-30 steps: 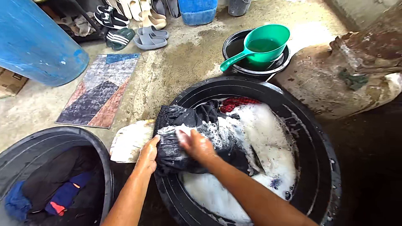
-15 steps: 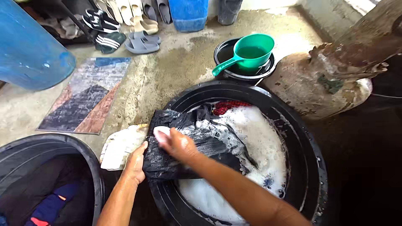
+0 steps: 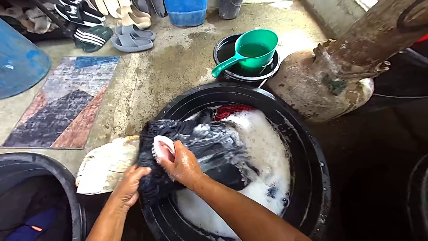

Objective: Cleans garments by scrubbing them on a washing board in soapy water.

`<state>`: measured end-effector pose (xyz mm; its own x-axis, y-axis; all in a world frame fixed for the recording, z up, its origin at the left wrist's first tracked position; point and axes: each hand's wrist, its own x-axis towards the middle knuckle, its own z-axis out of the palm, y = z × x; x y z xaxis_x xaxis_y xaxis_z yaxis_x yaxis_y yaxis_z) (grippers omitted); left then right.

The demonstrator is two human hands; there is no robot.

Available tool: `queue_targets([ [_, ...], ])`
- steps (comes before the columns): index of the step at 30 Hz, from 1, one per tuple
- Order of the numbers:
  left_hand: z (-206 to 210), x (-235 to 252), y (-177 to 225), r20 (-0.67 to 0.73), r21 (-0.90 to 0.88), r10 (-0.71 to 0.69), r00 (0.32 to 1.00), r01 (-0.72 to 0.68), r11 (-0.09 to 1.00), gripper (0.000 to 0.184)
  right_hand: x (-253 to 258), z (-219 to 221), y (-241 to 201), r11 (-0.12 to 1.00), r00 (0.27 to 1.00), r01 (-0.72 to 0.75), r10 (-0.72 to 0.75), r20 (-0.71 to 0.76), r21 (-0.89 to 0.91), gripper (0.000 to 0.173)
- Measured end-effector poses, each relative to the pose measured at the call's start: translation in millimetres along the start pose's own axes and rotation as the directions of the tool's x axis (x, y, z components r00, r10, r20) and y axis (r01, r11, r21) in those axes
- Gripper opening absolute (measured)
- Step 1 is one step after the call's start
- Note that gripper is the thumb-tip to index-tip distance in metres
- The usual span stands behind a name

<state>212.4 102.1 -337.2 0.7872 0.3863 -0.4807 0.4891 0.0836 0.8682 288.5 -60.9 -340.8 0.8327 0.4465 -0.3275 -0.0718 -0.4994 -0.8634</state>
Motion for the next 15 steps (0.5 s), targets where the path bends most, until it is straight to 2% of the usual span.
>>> queue_targets([
  [2, -2, -4, -7, -0.1, -0.192, 0.027, 0.995, -0.046, 0.98, 0.019, 2, -8, 41, 0.98, 1.0, -0.021, 0.019, -0.009, -0.196, 0.053],
  [4, -1, -6, -10, -0.138, -0.276, 0.044, 0.989, -0.081, 0.958, 0.024, -2, -45, 99, 0.938, 0.991, -0.12, 0.091, -0.101, -0.324, 0.057],
  [6, 0, -5, -11, -0.138, -0.313, 0.053, 0.989, -0.094, 0.945, 0.026, -11, -95, 146, 0.877, 0.947, -0.319, 0.275, -0.168, -0.36, 0.061],
  [8, 1, -3, -12, -0.126, -0.337, 0.055, 0.99, -0.095, 0.937, 0.026, -14, -132, 168, 0.832, 0.889, -0.455, 0.406, -0.212, -0.316, 0.061],
  [9, 0, -2, -13, -0.121, -0.355, 0.05, 0.991, -0.09, 0.931, 0.027, -14, -137, 162, 0.834, 0.879, -0.473, 0.424, -0.22, -0.282, 0.06],
  [11, 0, 0, -16, -0.124, -0.402, 0.027, 0.992, -0.076, 0.912, 0.028, -15, -118, 119, 0.915, 0.924, -0.359, 0.32, -0.21, -0.184, 0.054],
  [13, 2, -2, -16, -0.135, -0.429, 0.004, 0.991, -0.063, 0.901, 0.028, -21, -74, 51, 0.985, 0.977, -0.167, 0.159, -0.142, -0.044, 0.049],
  [15, 7, -3, -12, -0.148, -0.418, -0.019, 0.989, -0.046, 0.908, 0.027, -18, -25, 17, 1.0, 0.997, -0.026, 0.027, -0.066, 0.013, 0.05],
])
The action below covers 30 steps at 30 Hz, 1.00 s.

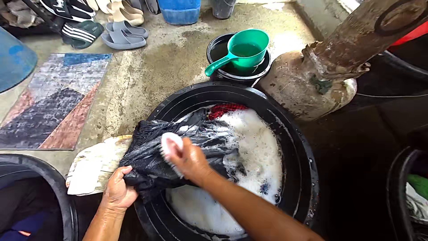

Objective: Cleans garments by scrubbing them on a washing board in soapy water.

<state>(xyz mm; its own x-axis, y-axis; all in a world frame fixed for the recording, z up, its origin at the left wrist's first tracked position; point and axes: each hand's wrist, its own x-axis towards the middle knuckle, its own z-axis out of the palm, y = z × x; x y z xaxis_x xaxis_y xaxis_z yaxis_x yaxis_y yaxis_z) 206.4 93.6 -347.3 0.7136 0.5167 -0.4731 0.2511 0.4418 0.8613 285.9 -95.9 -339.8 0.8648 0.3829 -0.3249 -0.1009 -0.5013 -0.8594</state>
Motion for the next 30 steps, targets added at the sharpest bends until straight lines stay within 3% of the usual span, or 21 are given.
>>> queue_targets([
  [2, 6, -1, 3, -0.036, 0.04, -0.008, 0.999, 0.009, 0.999, 0.025, 4, 26, 17, 0.991, 0.997, 0.032, -0.023, 0.067, -0.131, 0.055],
  [4, 8, -1, 3, -0.061, 0.073, -0.024, 0.998, 0.029, 0.997, 0.025, 4, 13, 69, 0.948, 1.0, 0.01, -0.006, 0.015, -0.317, 0.056],
  [7, 11, -2, 4, -0.074, 0.124, -0.061, 0.995, 0.07, 0.99, 0.024, 2, -60, 139, 0.874, 0.97, -0.244, 0.225, -0.096, -0.421, 0.06],
  [9, 12, 0, 6, -0.067, 0.164, -0.068, 0.995, 0.078, 0.983, 0.023, 5, -103, 152, 0.812, 0.912, -0.409, 0.382, -0.152, -0.417, 0.061],
  [10, 12, 1, 6, -0.068, 0.18, -0.064, 0.996, 0.076, 0.981, 0.023, 10, -113, 145, 0.793, 0.892, -0.45, 0.423, -0.161, -0.41, 0.059],
  [12, 11, 2, 6, -0.082, 0.199, -0.07, 0.994, 0.085, 0.976, 0.022, 13, -103, 102, 0.858, 0.923, -0.384, 0.357, -0.141, -0.342, 0.055],
  [15, 9, 2, 6, -0.078, 0.212, -0.07, 0.995, 0.085, 0.974, 0.024, 7, -28, 18, 0.986, 0.997, -0.029, 0.017, -0.073, -0.165, 0.048],
  [18, 8, 3, 10, -0.032, 0.205, -0.085, 0.996, 0.09, 0.975, 0.026, 13, 29, -7, 0.963, 0.977, 0.191, -0.167, 0.135, -0.189, 0.048],
  [21, 7, -1, 14, -0.021, 0.188, -0.115, 0.993, 0.117, 0.975, 0.03, 32, 4, 54, 0.93, 0.994, 0.112, -0.103, 0.045, -0.349, 0.052],
  [23, 7, -2, 14, -0.003, 0.181, -0.131, 0.991, 0.129, 0.975, 0.031, 39, -48, 95, 0.915, 0.996, -0.077, 0.052, -0.074, -0.395, 0.05],
  [25, 10, 0, 13, 0.0, 0.174, -0.127, 0.992, 0.125, 0.977, 0.03, 48, -95, 114, 0.855, 0.952, -0.304, 0.264, -0.151, -0.421, 0.052],
  [27, 10, 2, 12, -0.017, 0.177, -0.115, 0.993, 0.116, 0.977, 0.027, 56, -113, 93, 0.82, 0.922, -0.386, 0.361, -0.141, -0.423, 0.053],
  [30, 9, 3, 9, -0.052, 0.184, -0.109, 0.993, 0.117, 0.976, 0.025, 39, -66, 14, 0.943, 0.99, -0.136, 0.142, -0.002, -0.303, 0.055],
])
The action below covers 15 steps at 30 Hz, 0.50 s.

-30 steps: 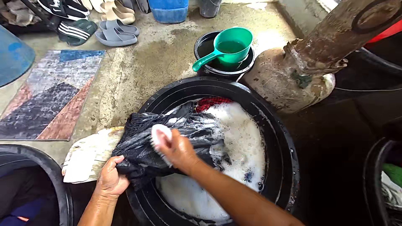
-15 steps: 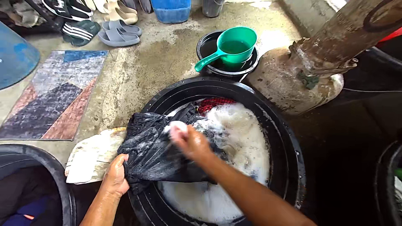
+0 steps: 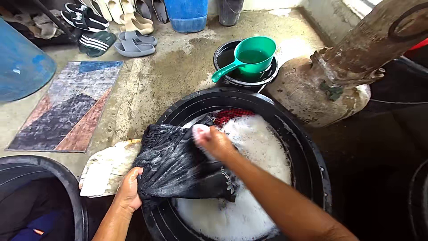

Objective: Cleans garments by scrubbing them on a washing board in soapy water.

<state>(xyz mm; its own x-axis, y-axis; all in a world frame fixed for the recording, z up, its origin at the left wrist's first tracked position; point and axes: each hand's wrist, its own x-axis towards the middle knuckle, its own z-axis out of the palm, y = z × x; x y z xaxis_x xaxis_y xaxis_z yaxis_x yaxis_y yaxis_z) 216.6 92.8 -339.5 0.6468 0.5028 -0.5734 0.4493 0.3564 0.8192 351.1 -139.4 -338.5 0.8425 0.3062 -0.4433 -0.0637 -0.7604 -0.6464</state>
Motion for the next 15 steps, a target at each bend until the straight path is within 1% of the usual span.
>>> queue_targets([
  [1, -1, -1, 0, 0.001, 0.0, -0.005, 1.0, 0.005, 1.0, 0.025, -14, 22, -27, 0.99, 0.991, 0.133, -0.134, 0.014, 0.055, 0.055],
  [2, -1, -2, 0, 0.016, 0.0, -0.006, 1.0, 0.006, 1.0, 0.027, -23, 47, -46, 0.961, 0.964, 0.26, -0.263, 0.026, 0.091, 0.052],
  [3, -2, -3, 1, 0.037, -0.004, -0.005, 0.999, 0.005, 1.0, 0.028, -26, 67, -55, 0.932, 0.933, 0.348, -0.355, 0.058, 0.103, 0.05],
  [4, -2, -3, 3, 0.053, -0.013, -0.007, 0.999, 0.008, 1.0, 0.029, -22, 81, -51, 0.918, 0.915, 0.387, -0.394, 0.089, 0.089, 0.049],
  [5, -2, -5, 5, 0.06, -0.016, -0.015, 0.998, 0.016, 1.0, 0.03, -15, 87, -36, 0.921, 0.918, 0.386, -0.389, 0.076, 0.047, 0.049],
  [7, -3, -7, 6, 0.064, -0.028, -0.031, 0.997, 0.033, 0.999, 0.033, 3, 73, 18, 0.961, 0.963, 0.271, -0.27, 0.02, -0.055, 0.051],
  [9, -5, -8, 6, 0.089, -0.034, -0.04, 0.995, 0.043, 0.998, 0.035, 16, 36, 79, 0.988, 0.996, 0.071, -0.077, -0.04, -0.136, 0.054],
  [11, -4, -5, 7, 0.111, -0.046, -0.041, 0.993, 0.046, 0.998, 0.035, 25, -10, 119, 0.971, 0.985, -0.158, 0.143, -0.094, -0.181, 0.053],
  [12, -3, -4, 7, 0.101, -0.061, -0.035, 0.994, 0.041, 0.997, 0.035, 28, -30, 128, 0.954, 0.97, -0.235, 0.217, -0.109, -0.187, 0.05],
  [13, -2, -3, 8, 0.082, -0.08, -0.024, 0.996, 0.03, 0.996, 0.035, 31, -45, 128, 0.942, 0.96, -0.275, 0.259, -0.107, -0.192, 0.047],
  [14, -1, -3, 7, 0.071, -0.1, -0.008, 0.997, 0.015, 0.995, 0.034, 33, -55, 121, 0.944, 0.961, -0.273, 0.257, -0.104, -0.188, 0.044],
  [15, -1, -4, 6, 0.078, -0.12, 0.008, 0.997, 0.002, 0.993, 0.035, 34, -58, 111, 0.953, 0.969, -0.239, 0.223, -0.101, -0.188, 0.04],
])
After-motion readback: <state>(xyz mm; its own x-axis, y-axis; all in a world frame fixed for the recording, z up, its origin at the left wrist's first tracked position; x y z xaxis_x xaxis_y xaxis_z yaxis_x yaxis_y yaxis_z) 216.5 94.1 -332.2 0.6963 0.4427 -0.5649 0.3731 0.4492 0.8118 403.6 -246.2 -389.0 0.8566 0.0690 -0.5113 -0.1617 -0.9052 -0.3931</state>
